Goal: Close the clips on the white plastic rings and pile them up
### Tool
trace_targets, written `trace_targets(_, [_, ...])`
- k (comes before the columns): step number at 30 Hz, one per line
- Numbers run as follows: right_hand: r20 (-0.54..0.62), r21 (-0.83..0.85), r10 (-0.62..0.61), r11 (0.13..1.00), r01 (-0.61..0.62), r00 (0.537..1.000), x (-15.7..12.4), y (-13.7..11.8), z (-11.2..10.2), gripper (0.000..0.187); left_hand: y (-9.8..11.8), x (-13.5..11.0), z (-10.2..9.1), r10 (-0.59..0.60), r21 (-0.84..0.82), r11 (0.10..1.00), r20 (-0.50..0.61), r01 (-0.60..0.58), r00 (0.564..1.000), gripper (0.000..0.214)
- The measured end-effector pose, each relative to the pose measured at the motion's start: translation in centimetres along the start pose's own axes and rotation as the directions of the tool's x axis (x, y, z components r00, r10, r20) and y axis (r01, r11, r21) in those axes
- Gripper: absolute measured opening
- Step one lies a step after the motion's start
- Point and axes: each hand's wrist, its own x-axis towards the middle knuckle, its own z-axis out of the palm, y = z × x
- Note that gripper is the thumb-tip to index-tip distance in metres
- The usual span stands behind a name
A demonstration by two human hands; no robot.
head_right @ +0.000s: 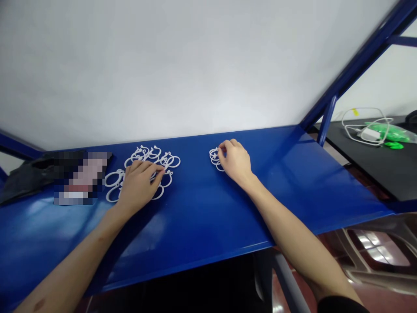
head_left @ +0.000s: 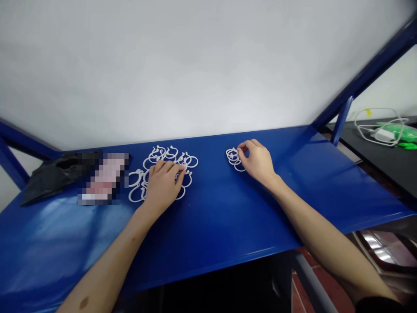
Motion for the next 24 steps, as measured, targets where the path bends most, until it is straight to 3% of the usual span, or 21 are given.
trace_targets(2, [0.004,0.07,-0.093,0.993,0.092,0.996,-0.6,-1.0,0.1,0.015,0.4,0.1,-0.5,0.067,0.006,0.998,-0.103,-0.067,0.992,0.012])
trace_targets(5, [0.076,0.318,-0.216,0.931,0.181,0.973,-1.9,-3.1,0.4,0.018,1.5,0.2,-1.7,0.187,-0.017,0.98,-0.224,-0.196,0.956,0.005])
trace_targets(9, [0.225,0.627,-0.261,0.776,0.065,0.939,-3.9,-5.7,0.9,0.022,3.0,-0.2,-2.5,0.316,-0.095,0.935,-0.213,-0.342,0.925,0.009])
trace_targets(13, [0.262,0.715,-0.244,0.699,-0.019,0.934,-4.9,-6.5,1.4,0.014,3.9,-0.7,-2.0,0.365,-0.234,0.888,-0.163,-0.395,0.917,0.007])
trace_targets(15, [0.234,0.699,-0.229,0.715,0.0,0.945,-4.9,-6.3,1.6,0.012,4.2,-0.7,-1.8,0.277,-0.307,0.894,-0.194,-0.326,0.941,0.006])
trace_targets(18, [0.159,0.629,-0.27,0.769,0.113,0.95,-4.6,-5.8,1.5,0.012,4.6,-0.5,-1.9,0.031,-0.396,0.911,-0.222,-0.119,0.974,0.009])
trace_targets(20, [0.114,0.584,-0.347,0.781,0.22,0.931,-4.5,-5.6,1.3,0.014,4.6,-0.4,-2.1,-0.058,-0.45,0.893,-0.141,-0.012,0.988,0.007])
trace_targets(24, [0.029,0.559,-0.491,0.73,0.393,0.871,-4.5,-5.4,1.3,0.018,4.5,-0.2,-2.2,-0.111,-0.561,0.817,0.074,0.134,0.991,0.009])
